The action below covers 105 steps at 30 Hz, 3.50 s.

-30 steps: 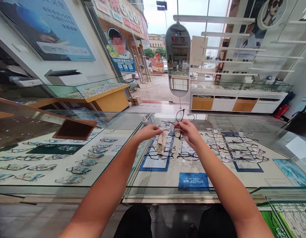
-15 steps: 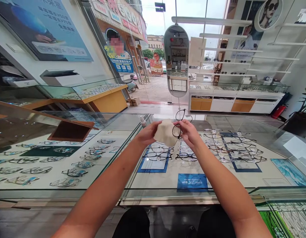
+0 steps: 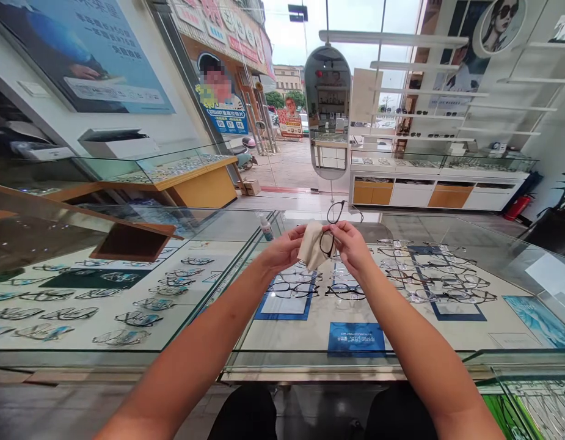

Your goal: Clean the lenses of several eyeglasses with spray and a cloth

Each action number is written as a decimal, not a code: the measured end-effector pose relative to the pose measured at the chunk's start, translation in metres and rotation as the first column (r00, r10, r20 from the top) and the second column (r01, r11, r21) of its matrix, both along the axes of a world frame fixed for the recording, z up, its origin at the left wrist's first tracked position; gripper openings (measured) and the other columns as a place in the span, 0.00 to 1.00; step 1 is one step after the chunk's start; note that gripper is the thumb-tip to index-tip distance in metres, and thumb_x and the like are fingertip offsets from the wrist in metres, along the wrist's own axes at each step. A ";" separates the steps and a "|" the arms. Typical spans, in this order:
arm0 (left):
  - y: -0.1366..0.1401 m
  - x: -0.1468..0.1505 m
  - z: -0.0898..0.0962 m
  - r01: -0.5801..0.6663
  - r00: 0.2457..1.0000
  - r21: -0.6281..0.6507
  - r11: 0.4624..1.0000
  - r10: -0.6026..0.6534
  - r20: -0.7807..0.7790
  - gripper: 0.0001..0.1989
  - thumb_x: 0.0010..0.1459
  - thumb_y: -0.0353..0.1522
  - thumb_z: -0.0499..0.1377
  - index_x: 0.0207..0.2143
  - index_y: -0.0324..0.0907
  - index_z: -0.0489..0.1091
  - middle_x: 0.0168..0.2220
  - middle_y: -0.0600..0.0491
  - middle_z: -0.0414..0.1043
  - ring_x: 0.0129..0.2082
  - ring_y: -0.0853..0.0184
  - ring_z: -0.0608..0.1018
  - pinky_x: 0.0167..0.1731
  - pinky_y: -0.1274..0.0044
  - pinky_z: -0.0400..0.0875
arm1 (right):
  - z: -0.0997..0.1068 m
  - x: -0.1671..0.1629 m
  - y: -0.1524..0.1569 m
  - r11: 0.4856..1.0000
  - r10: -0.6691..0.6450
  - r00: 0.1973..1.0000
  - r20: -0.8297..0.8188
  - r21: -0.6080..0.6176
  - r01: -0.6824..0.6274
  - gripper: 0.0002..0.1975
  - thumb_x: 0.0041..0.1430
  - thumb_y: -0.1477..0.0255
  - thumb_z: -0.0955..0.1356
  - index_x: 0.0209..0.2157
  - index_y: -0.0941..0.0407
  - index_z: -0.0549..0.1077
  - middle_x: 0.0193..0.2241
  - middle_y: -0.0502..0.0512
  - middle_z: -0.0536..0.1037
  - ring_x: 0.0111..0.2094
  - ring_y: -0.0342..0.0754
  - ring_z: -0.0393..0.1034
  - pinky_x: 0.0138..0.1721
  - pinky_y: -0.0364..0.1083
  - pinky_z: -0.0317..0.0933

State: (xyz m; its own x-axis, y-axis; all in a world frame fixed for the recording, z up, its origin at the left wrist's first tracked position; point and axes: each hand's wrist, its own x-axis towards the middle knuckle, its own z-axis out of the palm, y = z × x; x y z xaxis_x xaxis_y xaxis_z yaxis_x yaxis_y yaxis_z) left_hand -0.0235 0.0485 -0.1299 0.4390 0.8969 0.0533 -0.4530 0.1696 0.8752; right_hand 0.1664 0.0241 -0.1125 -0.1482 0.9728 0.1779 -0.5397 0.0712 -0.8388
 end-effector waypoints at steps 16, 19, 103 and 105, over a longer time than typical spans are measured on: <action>-0.011 0.023 -0.012 0.070 0.992 0.142 0.987 -0.054 -0.117 0.36 0.43 0.49 0.79 0.49 0.37 0.78 0.37 0.47 0.82 0.34 0.64 0.81 0.34 0.77 0.71 | 0.001 -0.005 -0.010 0.998 0.057 0.994 0.097 0.018 -0.059 0.23 0.40 0.55 0.84 0.26 0.52 0.74 0.42 0.51 0.86 0.35 0.45 0.75 0.36 0.44 0.68; -0.013 0.023 -0.012 0.114 0.986 0.103 0.988 -0.100 -0.137 0.35 0.41 0.52 0.79 0.42 0.36 0.79 0.30 0.52 0.78 0.26 0.69 0.76 0.29 0.78 0.67 | 0.001 -0.007 -0.011 0.993 0.120 0.990 0.067 0.011 -0.121 0.24 0.39 0.55 0.84 0.25 0.52 0.73 0.41 0.51 0.87 0.36 0.46 0.77 0.38 0.44 0.70; -0.022 0.028 -0.002 -0.015 0.997 0.184 0.983 0.028 -0.066 0.34 0.46 0.48 0.78 0.48 0.42 0.69 0.35 0.54 0.79 0.29 0.69 0.78 0.30 0.79 0.70 | 0.007 0.005 -0.007 0.998 0.047 0.998 0.053 -0.035 -0.045 0.29 0.32 0.56 0.86 0.26 0.54 0.71 0.22 0.43 0.72 0.24 0.37 0.64 0.24 0.38 0.62; -0.024 0.029 0.000 -0.097 0.989 0.271 0.958 0.123 -0.081 0.30 0.48 0.46 0.77 0.46 0.43 0.70 0.38 0.54 0.79 0.33 0.69 0.78 0.35 0.79 0.71 | 0.006 0.006 -0.006 0.999 0.050 0.996 0.069 -0.009 -0.049 0.27 0.35 0.56 0.86 0.26 0.54 0.71 0.24 0.44 0.73 0.25 0.38 0.65 0.26 0.38 0.63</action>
